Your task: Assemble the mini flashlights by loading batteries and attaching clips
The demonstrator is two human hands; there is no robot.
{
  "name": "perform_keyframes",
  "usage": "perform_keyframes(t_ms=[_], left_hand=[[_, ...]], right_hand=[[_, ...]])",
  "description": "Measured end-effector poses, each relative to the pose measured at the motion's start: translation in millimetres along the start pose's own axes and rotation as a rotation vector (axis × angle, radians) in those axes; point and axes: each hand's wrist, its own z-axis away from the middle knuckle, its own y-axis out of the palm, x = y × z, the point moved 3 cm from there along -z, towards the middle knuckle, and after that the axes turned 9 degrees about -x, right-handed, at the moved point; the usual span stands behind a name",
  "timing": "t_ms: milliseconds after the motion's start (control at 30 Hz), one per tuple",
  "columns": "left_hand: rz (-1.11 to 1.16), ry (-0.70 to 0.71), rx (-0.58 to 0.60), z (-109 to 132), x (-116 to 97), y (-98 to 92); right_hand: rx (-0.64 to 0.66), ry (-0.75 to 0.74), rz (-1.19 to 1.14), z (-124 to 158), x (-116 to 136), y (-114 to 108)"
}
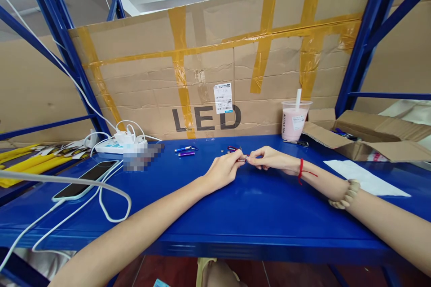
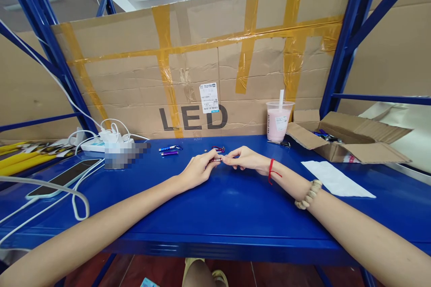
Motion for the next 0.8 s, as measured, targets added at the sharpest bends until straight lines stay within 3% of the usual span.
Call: perform_keyframes(t_ms=[200,400,600,800], left_hand=[[0.039,-0.007,-0.011,-2.5,0.6,0.2],[-0.066,-0.056,0.003,-4.7,0.3,1.8],[-0.164,-0.112,-0.015,-5.1,2.2,1.5],[-0.109,-0.195,-0.057,-6.5,7.6,-0.2]], right_hand=[[-0.039,0.061,-0.060,0.1,-2.6,1.9],[-0.100,0.096,-0.058,-2.9,-3.0,2.4],[-0.205,-0.033,-0.009,-8.8,-3.4,2.2],[-0.321,-0.198,0.015,-12.4,1.8,2.5]])
